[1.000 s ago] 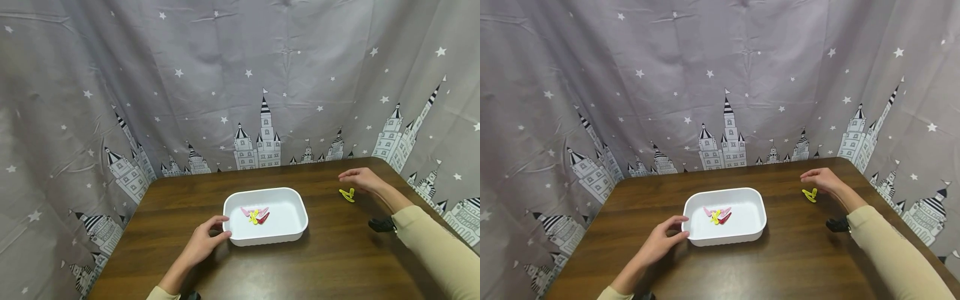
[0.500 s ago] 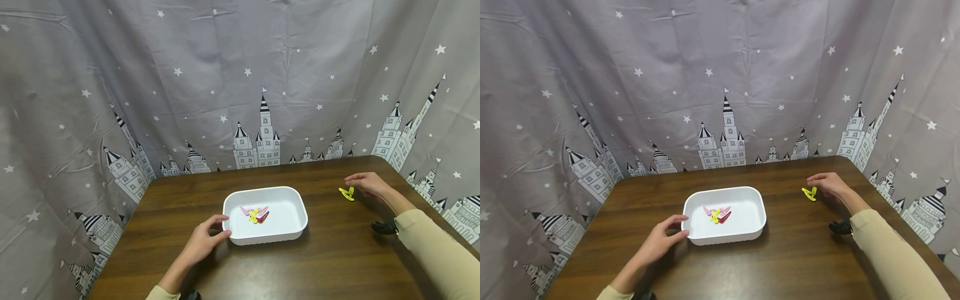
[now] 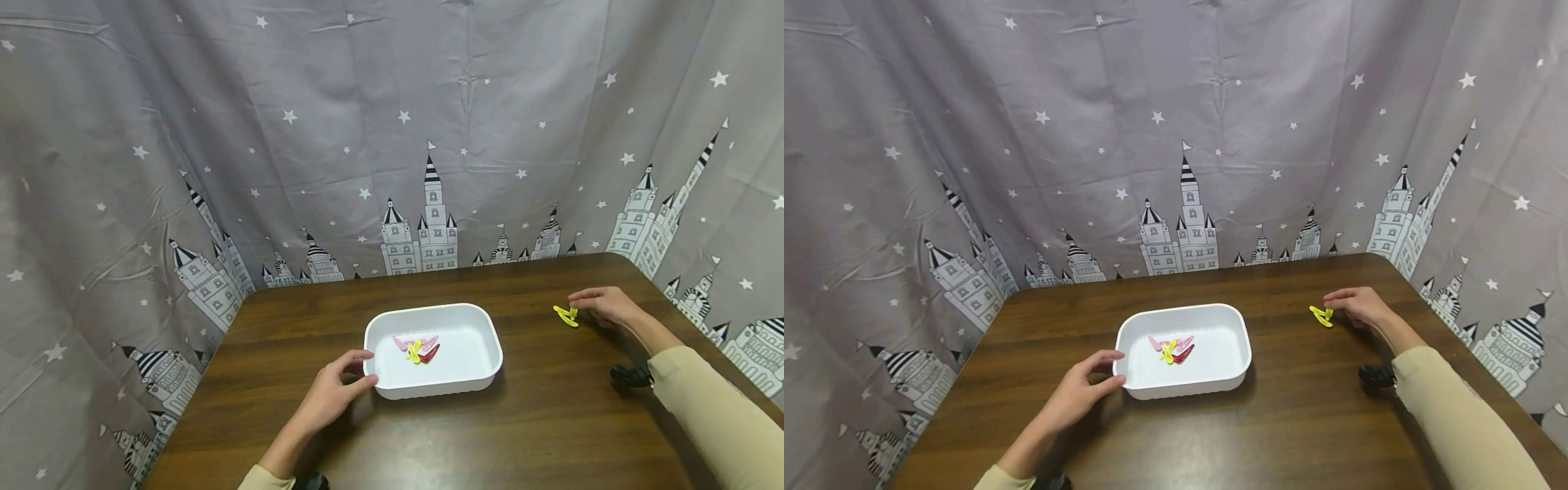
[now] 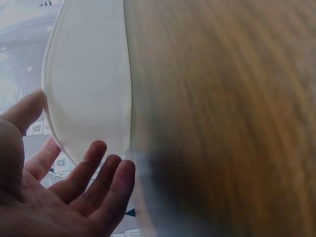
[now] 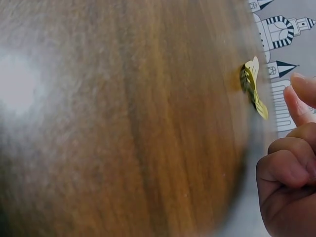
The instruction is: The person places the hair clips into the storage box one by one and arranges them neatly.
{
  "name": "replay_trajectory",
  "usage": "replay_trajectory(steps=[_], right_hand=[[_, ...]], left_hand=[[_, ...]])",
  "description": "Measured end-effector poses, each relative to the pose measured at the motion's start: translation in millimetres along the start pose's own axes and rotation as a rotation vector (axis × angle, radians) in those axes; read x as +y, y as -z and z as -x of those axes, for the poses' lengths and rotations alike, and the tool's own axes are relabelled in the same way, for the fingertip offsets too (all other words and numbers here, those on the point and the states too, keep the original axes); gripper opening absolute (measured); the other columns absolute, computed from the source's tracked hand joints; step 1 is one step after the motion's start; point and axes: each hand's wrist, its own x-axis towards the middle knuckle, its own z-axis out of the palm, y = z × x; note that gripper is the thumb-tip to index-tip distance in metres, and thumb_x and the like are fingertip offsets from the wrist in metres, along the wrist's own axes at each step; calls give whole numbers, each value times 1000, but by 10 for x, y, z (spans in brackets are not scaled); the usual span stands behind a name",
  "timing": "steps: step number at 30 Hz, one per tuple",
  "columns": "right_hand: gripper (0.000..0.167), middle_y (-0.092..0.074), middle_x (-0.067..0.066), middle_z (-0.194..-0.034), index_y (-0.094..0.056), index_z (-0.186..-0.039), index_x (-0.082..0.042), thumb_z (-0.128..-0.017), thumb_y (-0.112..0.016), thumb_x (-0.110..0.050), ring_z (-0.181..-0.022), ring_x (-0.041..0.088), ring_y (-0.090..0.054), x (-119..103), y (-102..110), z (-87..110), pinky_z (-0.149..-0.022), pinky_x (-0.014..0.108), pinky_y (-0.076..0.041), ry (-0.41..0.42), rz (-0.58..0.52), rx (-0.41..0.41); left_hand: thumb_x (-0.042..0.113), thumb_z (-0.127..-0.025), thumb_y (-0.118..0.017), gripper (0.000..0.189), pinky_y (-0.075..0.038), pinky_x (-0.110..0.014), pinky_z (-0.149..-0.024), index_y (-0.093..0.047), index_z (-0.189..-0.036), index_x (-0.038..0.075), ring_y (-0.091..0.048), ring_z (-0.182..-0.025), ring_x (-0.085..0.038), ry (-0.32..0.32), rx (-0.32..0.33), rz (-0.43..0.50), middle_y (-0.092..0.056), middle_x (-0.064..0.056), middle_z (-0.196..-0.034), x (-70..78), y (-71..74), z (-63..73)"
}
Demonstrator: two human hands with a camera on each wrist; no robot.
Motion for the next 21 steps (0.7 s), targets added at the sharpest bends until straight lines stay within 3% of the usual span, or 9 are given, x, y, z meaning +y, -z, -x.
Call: replay_trajectory(steps=[14,17,21], right_hand=[[51,-33,-14,-52,-61,-127,11,-91,-74,-24,-45,5,-30,105,-2,86,-45,25,-32,-37,48,5],[50,-46,-14,-59,-65,-123,9,-89,-76,-26,-46,5,-33,125,-26,101,-46,25,-34,-25,97,24],[46,-69,1,-90,-69,-117,7,-87,-78,-27,-51,5,-37,123,-71,118,-49,26,-35,20,180,66]], left_hand=[[27,-89,-79,39,-52,-47,-90,-67,-124,15,-68,-101,-22,4,3,-1,-71,-5,-109,-4,-5,-3],[26,-89,-79,38,-52,-48,-90,-67,-124,15,-67,-101,-22,3,3,0,-71,-4,-108,-4,-4,0],[25,-89,-79,38,-52,-47,-90,-67,-124,15,-68,-101,-22,0,3,3,-71,-5,-109,-10,-3,3]])
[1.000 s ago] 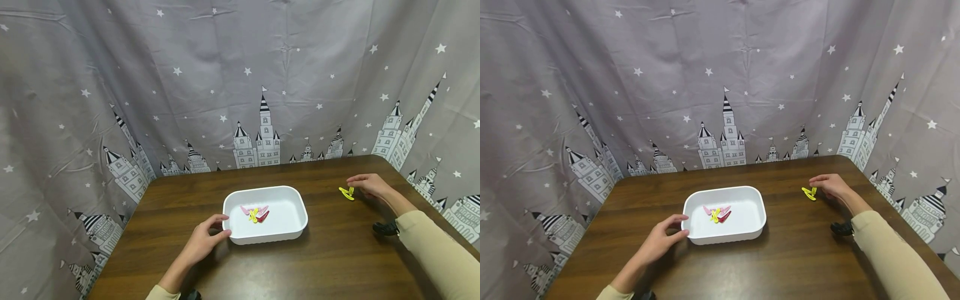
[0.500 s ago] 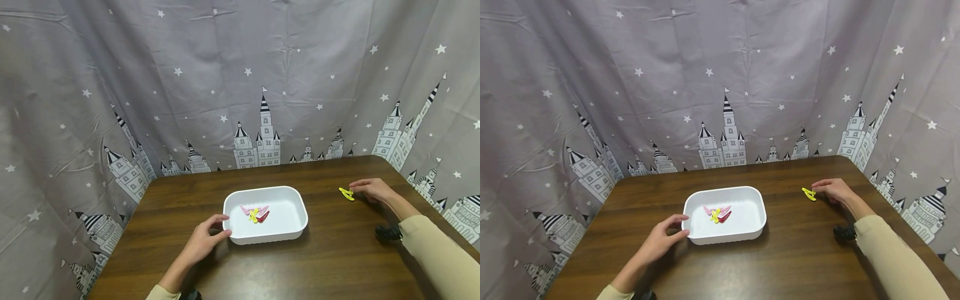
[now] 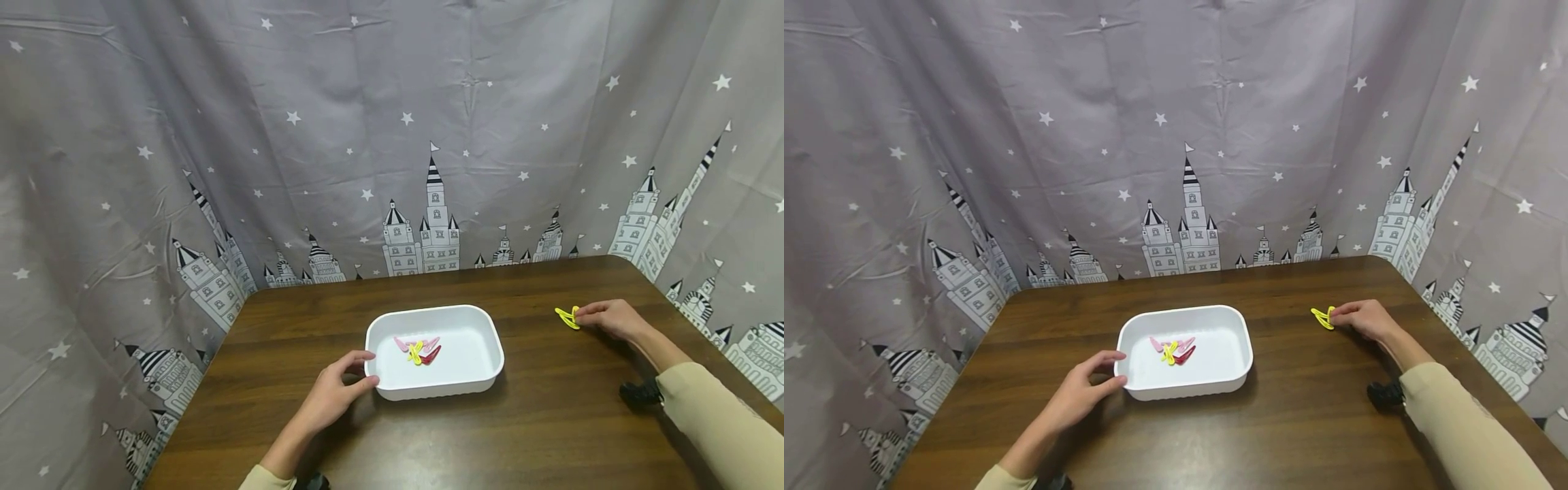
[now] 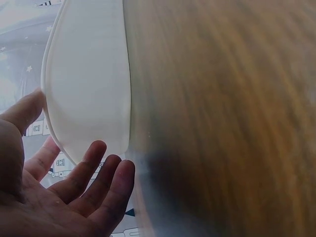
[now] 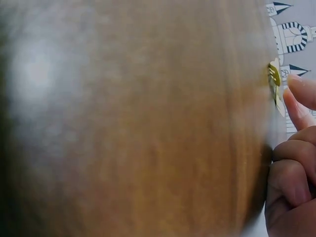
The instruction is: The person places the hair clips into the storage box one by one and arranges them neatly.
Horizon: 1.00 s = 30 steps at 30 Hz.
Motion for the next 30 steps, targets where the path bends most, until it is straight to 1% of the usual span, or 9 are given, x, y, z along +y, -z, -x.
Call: replay_trajectory(steps=[1,3,4,8,11,18,24,27,30], right_hand=[[46,-69,5,-95,-70,-115,7,-86,-79,-28,-52,6,-37,-3,-9,6,-49,27,-35,3,14,11],[44,-70,13,-106,-71,-113,6,-86,-79,-28,-59,7,-41,-1,-20,17,-53,27,-36,24,55,28],[43,-69,16,-107,-71,-112,6,-85,-80,-27,-60,9,-42,-3,-26,21,-53,27,-36,26,60,30],[39,-70,21,-110,-73,-108,7,-84,-81,-24,-81,13,-52,0,-46,23,-63,24,-41,74,105,40],[36,-71,23,-110,-74,-105,5,-84,-81,-23,-87,14,-56,6,-57,16,-68,22,-43,102,142,53],[33,-70,26,-113,-74,-104,3,-83,-81,-22,-89,17,-58,4,-77,28,-71,23,-43,139,180,62],[40,-67,22,-108,-72,-111,4,-83,-82,-23,-79,20,-47,14,-84,20,-67,27,-35,145,196,68],[42,-66,25,-113,-72,-113,3,-83,-82,-25,-80,21,-46,7,-80,20,-68,29,-34,150,221,65],[40,-65,30,-121,-73,-114,2,-84,-80,-25,-84,22,-49,-9,-76,23,-71,31,-36,150,234,57]], left_hand=[[25,-89,-79,38,-52,-47,-90,-67,-124,15,-67,-101,-22,-1,0,0,-71,-5,-109,-2,-1,0],[27,-88,-79,40,-52,-47,-90,-67,-124,15,-68,-101,-22,-2,0,-2,-71,-4,-109,-4,-2,2],[27,-88,-79,40,-52,-47,-90,-67,-124,15,-67,-101,-22,-2,0,-3,-71,-4,-109,-4,-2,3],[30,-88,-79,41,-52,-47,-90,-67,-124,16,-67,-101,-21,2,2,-12,-71,-3,-108,-3,0,9],[28,-89,-78,40,-52,-47,-89,-66,-125,16,-67,-101,-21,3,1,-18,-71,-3,-108,3,1,11],[25,-89,-78,38,-52,-48,-90,-67,-125,15,-67,-102,-23,5,1,-9,-71,-6,-109,16,-4,3],[26,-89,-78,38,-52,-48,-91,-67,-124,16,-68,-101,-22,3,0,-6,-71,-6,-110,20,-3,3],[26,-89,-78,38,-52,-47,-91,-67,-124,16,-68,-102,-22,-2,-2,-8,-72,-7,-111,15,-2,6],[26,-89,-79,38,-52,-47,-91,-67,-124,16,-68,-102,-23,-7,-3,-10,-72,-9,-112,12,-2,5]])
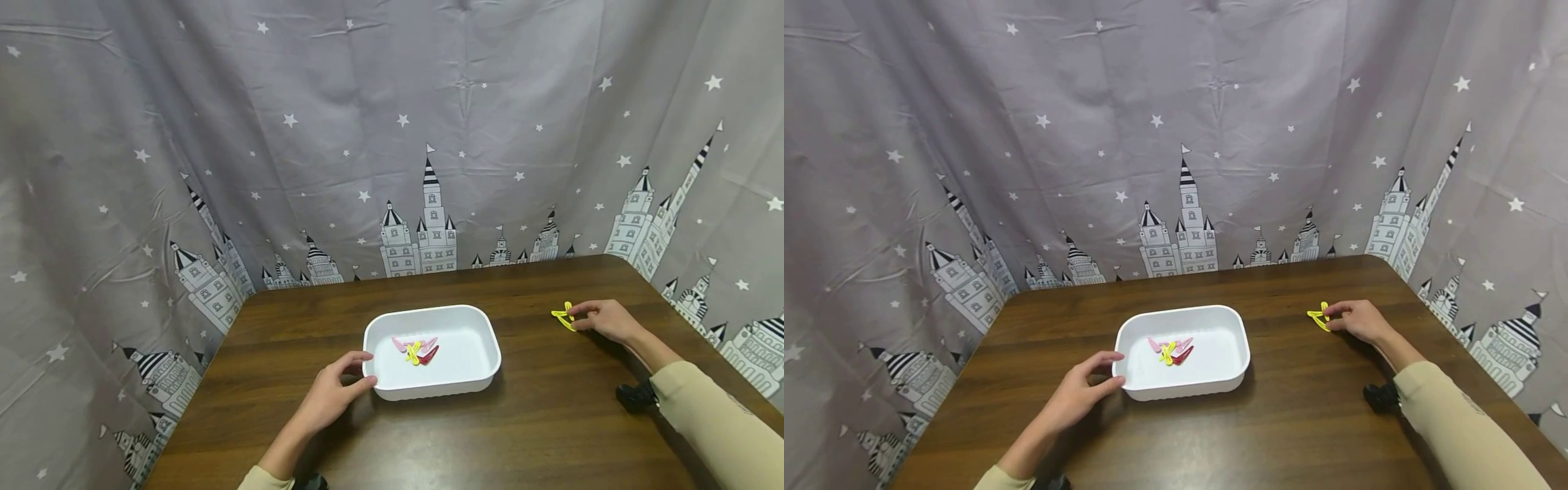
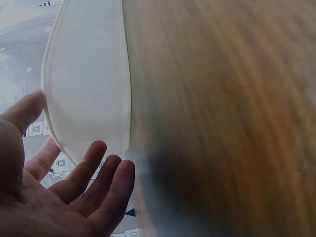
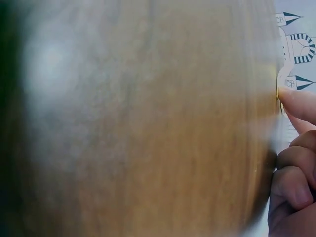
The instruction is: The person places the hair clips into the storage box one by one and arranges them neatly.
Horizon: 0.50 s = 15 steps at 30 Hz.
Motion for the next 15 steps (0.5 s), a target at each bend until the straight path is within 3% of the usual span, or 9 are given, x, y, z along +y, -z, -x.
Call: replay_trajectory(steps=[11,15], right_hand=[[35,-65,30,-125,-75,-110,-1,-89,-76,-29,-111,38,-59,-46,-14,10,-83,37,-42,-25,-30,-14],[38,-65,29,-124,-75,-111,-2,-87,-78,-32,-106,34,-60,-34,-32,0,-82,36,-42,-18,-19,-16]], left_hand=[[27,-88,-79,39,-52,-49,-91,-67,-124,16,-69,-101,-22,-2,3,-4,-72,-10,-113,-10,2,-3],[26,-88,-79,39,-52,-49,-91,-67,-123,16,-69,-101,-22,-3,5,-4,-72,-10,-112,-11,1,-4]])
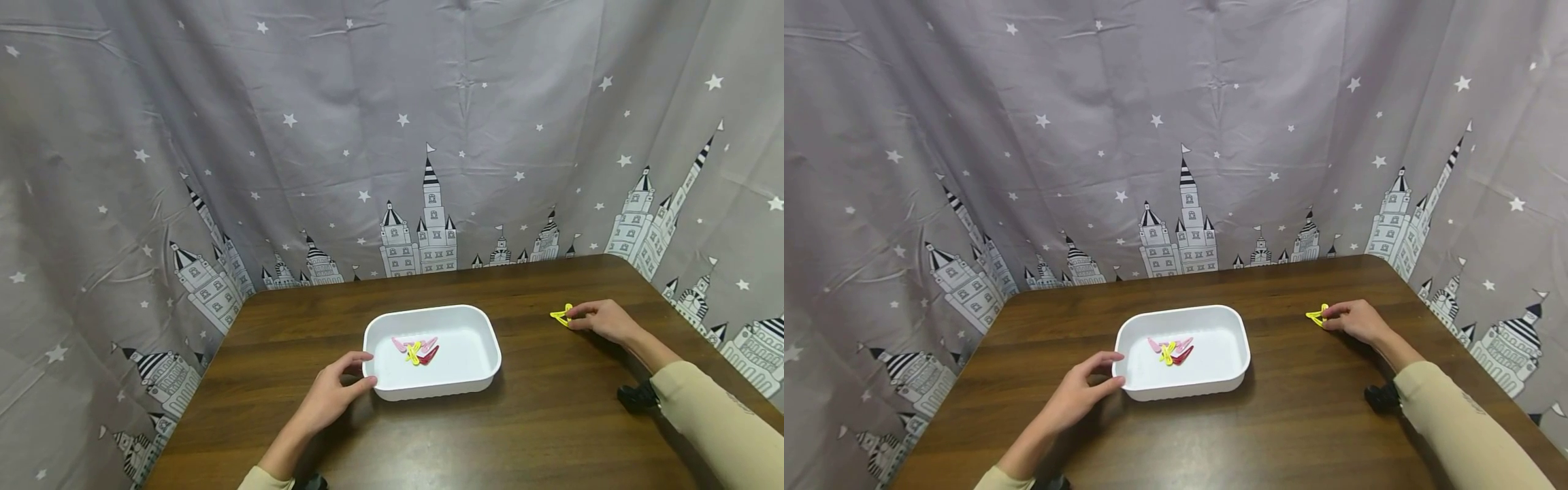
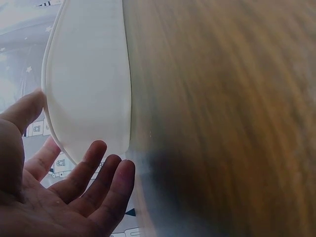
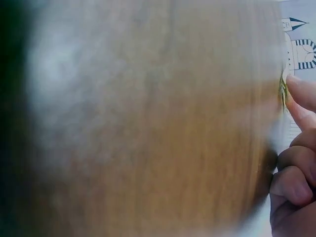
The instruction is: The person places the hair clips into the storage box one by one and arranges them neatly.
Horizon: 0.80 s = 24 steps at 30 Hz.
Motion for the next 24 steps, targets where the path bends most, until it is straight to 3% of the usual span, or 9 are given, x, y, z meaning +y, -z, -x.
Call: replay_trajectory(steps=[4,8,18,24], right_hand=[[39,-67,24,-115,-75,-111,-2,-84,-81,-29,-88,23,-53,-2,-10,-8,-74,32,-38,22,10,-4],[36,-68,22,-111,-75,-110,-2,-83,-81,-24,-81,21,-47,-25,-7,10,-71,32,-35,36,16,-7],[29,-68,28,-119,-77,-104,-3,-84,-82,-23,-104,35,-60,-41,0,28,-84,39,-43,50,34,-13],[25,-69,26,-116,-77,-100,-3,-85,-81,-23,-100,30,-59,-29,1,20,-82,37,-41,35,30,-17]], left_hand=[[26,-88,-79,39,-52,-49,-91,-67,-123,15,-68,-100,-21,6,1,1,-71,-10,-111,9,3,3],[26,-89,-79,38,-52,-49,-91,-67,-123,16,-68,-100,-22,11,2,1,-71,-10,-111,11,3,0],[26,-88,-79,38,-53,-47,-90,-67,-123,16,-69,-100,-21,10,5,0,-71,-9,-111,3,2,-1],[26,-88,-79,37,-53,-48,-90,-67,-123,17,-69,-99,-21,8,2,0,-72,-7,-110,0,-2,-4]])
